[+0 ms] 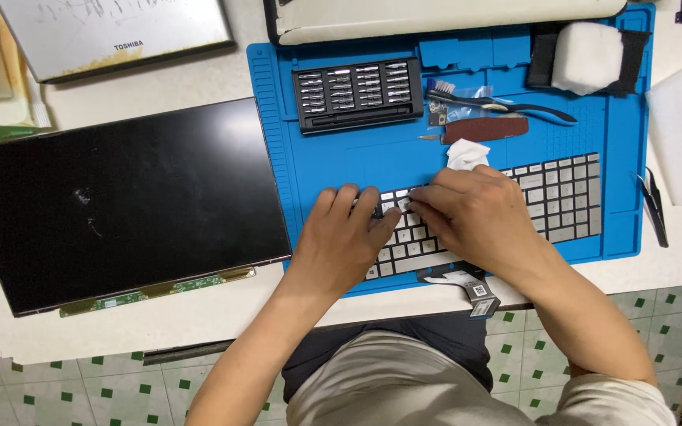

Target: Cleaning individual laptop keyboard keys and the keyboard frame using a toothbrush and a small cloth on a repair mat.

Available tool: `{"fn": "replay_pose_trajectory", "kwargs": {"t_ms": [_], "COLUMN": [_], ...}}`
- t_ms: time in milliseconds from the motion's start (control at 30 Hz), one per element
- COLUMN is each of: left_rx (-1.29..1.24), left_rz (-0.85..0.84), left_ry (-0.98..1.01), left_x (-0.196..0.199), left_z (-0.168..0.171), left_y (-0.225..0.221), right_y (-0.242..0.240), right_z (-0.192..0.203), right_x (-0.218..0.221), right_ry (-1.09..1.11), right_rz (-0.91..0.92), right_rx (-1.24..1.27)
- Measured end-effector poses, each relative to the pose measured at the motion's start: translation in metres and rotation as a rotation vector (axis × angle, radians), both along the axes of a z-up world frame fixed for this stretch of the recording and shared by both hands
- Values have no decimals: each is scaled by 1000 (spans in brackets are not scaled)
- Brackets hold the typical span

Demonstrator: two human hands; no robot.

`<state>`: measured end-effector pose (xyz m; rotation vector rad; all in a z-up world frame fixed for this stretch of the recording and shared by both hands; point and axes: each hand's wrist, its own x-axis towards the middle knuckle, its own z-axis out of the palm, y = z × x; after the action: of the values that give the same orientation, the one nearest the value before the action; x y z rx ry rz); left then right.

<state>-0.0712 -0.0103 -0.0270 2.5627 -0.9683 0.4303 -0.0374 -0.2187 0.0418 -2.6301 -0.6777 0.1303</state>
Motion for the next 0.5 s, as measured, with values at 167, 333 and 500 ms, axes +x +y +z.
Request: {"fn": "replay_pose_trajectory", "kwargs": {"t_ms": [167, 333, 500], "left_rx": [-75, -160, -224], "left_rz": [-16, -26, -35], "left_ry": [12, 11, 52], "left_x": [2, 5, 10], "left_z": [-7, -11, -8], "left_y": [4, 5, 10], "right_y": [-6, -13, -4], "right_z": [-2, -18, -14], "right_x": [-12, -17, -5], "right_ry": [-72, -156, -90], "right_rz": [49, 67, 46], "right_rx": [20, 44, 138]}}
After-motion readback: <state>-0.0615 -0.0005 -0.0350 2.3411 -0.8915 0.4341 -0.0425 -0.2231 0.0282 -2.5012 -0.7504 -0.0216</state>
